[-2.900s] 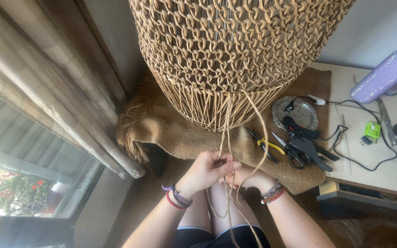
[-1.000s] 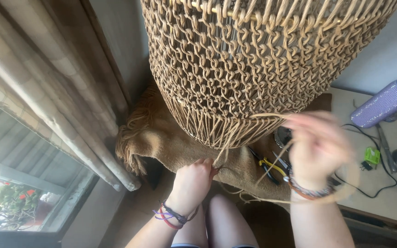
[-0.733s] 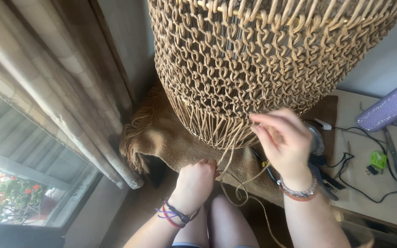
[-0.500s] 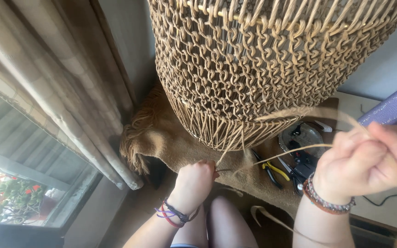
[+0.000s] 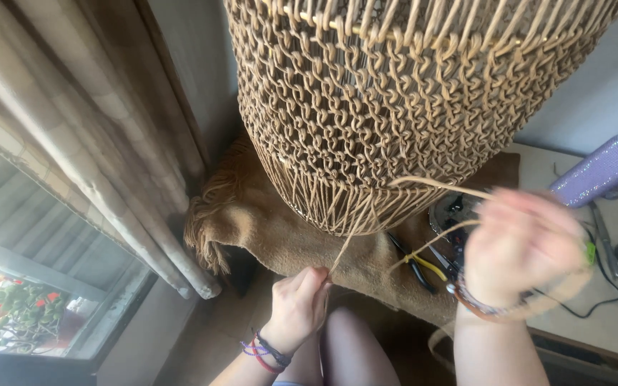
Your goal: Weaving a large decorative basket by threading and knotting flexible strands, occasionally using pliers to trim them.
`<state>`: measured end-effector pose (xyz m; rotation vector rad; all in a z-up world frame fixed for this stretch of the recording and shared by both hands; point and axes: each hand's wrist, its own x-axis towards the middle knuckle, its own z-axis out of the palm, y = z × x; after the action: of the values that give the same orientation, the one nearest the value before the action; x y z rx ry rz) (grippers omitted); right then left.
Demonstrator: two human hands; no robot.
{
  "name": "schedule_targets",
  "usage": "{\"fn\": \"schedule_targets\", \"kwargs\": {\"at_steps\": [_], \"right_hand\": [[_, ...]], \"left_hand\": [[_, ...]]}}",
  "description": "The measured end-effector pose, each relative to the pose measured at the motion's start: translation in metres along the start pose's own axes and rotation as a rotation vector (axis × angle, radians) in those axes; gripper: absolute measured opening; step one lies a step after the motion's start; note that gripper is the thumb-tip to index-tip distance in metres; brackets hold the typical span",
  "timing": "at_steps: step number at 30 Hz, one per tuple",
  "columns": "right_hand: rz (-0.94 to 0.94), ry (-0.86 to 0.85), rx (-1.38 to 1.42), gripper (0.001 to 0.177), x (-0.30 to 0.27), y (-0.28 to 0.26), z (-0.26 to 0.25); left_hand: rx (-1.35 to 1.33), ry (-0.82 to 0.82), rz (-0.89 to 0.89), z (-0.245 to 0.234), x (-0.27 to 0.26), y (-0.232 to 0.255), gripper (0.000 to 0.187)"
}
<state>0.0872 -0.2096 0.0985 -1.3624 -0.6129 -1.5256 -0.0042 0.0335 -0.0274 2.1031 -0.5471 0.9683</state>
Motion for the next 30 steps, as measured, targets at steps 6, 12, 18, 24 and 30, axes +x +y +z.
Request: {"fn": "schedule_targets", "kwargs": {"at_steps": [6,12,18,24,30], "right_hand": [[0.087,-0.739,0.093,0.038,-0.005,-0.007,0.026],[-0.202,0.001,-0.136,0.010,0.005,-0.007,-0.007],[0.035,-0.763,0.090,0.027,-0.005,-0.005,0.027],[0.056,0.050,0.202,0.026,0.001,0.000,-0.007],[0.013,-0.755,-0.017,0.020,0.002,-0.010,0.030]], "left_hand": [[-0.113,0.015,0.194,-0.008,0.017,0.001,0.023],[-0.094,-0.024,-0.053,0.010,-0.002,-0.015,0.031],[-0.589,-0.073,-0.105,-0.009,0.020,0.013,0.047],[-0.675,-0.151,-0.411,-0.005,0.009,0.005,0.040],[-0.388,-0.122,0.087,-0.012,0.038,0.014,0.033]]}}
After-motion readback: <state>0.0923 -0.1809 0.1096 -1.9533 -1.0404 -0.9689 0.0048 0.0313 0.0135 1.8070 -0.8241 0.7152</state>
